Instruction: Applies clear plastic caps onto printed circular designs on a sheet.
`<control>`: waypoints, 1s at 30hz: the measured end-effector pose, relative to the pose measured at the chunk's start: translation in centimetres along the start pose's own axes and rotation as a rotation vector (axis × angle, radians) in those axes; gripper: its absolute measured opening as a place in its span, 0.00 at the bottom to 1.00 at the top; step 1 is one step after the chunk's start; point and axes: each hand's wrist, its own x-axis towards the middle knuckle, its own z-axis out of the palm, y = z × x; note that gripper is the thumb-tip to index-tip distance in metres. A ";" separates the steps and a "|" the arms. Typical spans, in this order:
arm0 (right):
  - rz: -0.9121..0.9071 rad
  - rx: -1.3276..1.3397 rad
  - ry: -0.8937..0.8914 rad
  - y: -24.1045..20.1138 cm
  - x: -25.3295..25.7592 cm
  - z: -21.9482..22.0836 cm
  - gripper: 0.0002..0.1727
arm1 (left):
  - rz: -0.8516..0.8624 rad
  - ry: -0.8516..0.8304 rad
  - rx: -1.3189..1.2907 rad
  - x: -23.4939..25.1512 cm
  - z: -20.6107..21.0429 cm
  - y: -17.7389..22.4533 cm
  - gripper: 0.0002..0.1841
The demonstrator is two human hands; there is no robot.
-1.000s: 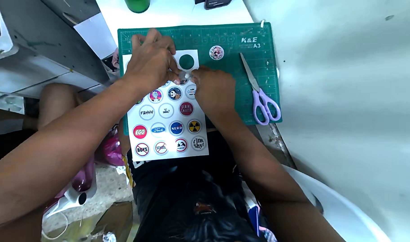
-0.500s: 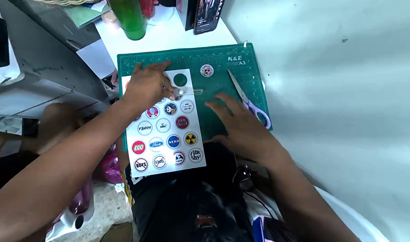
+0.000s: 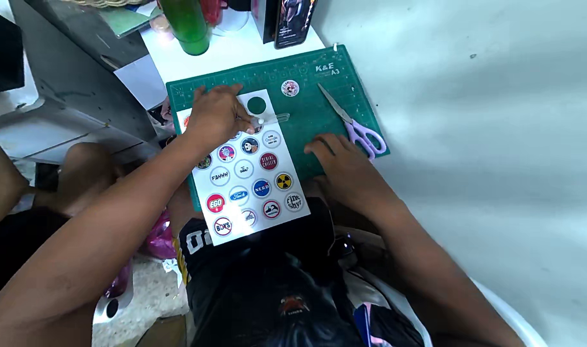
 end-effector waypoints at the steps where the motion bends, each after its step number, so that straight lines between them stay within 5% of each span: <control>1: 0.004 0.005 0.007 0.4 0.1 -0.1 0.31 | -0.018 0.002 -0.004 0.1 0.1 0.2 0.13; 11: 0.006 0.049 -0.105 2.3 1.6 -2.0 0.36 | -0.054 0.034 -0.022 0.2 0.3 1.0 0.13; 21: -0.179 0.195 0.079 0.7 12.9 -1.1 0.15 | -0.077 0.033 0.048 0.3 0.2 1.3 0.13; 30: -0.179 0.284 0.055 1.3 12.9 0.5 0.12 | -0.086 -0.016 0.096 0.5 0.3 1.3 0.15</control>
